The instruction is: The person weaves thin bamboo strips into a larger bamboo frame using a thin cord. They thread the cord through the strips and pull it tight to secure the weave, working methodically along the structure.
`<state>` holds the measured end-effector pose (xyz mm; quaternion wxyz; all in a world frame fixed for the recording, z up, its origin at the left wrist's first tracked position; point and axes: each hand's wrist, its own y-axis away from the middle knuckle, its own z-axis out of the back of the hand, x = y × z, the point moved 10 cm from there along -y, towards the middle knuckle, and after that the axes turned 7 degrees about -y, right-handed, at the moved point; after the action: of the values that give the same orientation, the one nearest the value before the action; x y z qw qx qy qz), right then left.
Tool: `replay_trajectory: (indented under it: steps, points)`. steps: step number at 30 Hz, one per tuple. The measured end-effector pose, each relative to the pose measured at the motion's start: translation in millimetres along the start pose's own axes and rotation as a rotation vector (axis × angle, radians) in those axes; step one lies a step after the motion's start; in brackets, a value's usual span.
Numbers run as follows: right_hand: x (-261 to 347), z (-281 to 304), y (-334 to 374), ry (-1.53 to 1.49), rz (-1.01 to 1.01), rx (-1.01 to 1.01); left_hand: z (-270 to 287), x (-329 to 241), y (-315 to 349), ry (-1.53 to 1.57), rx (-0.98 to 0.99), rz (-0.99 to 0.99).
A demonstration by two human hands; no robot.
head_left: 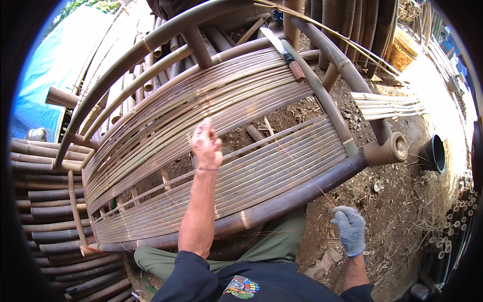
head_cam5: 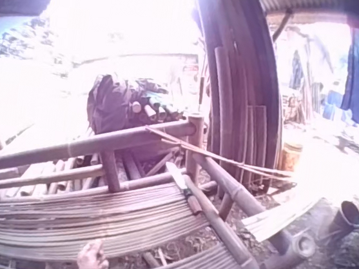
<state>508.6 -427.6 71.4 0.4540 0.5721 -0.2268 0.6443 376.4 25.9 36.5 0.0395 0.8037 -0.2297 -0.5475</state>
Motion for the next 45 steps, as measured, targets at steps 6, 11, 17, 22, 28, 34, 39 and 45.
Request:
replay_trajectory:
  steps: [6, 11, 17, 22, 28, 34, 39, 45]
  points:
    - [122, 36, 35, 0.031, 0.63, 0.114, -145, -26, 188, -1.146, 0.89, -1.15]
    - [103, 42, -25, -0.152, 0.399, -0.34, -139, 35, 110, -1.343, 0.866, -0.695]
    - [124, -104, -187, 0.789, 0.915, -0.39, -52, 81, -36, -1.674, 0.483, -0.21]
    - [5, -233, -312, 1.177, 0.388, 0.351, -79, 166, -59, -1.613, 0.886, -0.175]
    - [-17, -289, -290, 0.88, 0.495, 1.06, -77, 194, -58, -1.378, 0.747, 0.243]
    - [83, -207, -230, 0.524, 0.909, 0.506, -89, 115, -17, -0.9, 0.658, 0.221]
    - [84, -159, -187, 0.105, 0.469, 0.383, -104, 110, 12, -0.686, 0.757, 0.425]
    - [25, 64, -74, -0.695, 0.235, -0.172, -95, 101, -7, -0.92, 0.57, 0.08]
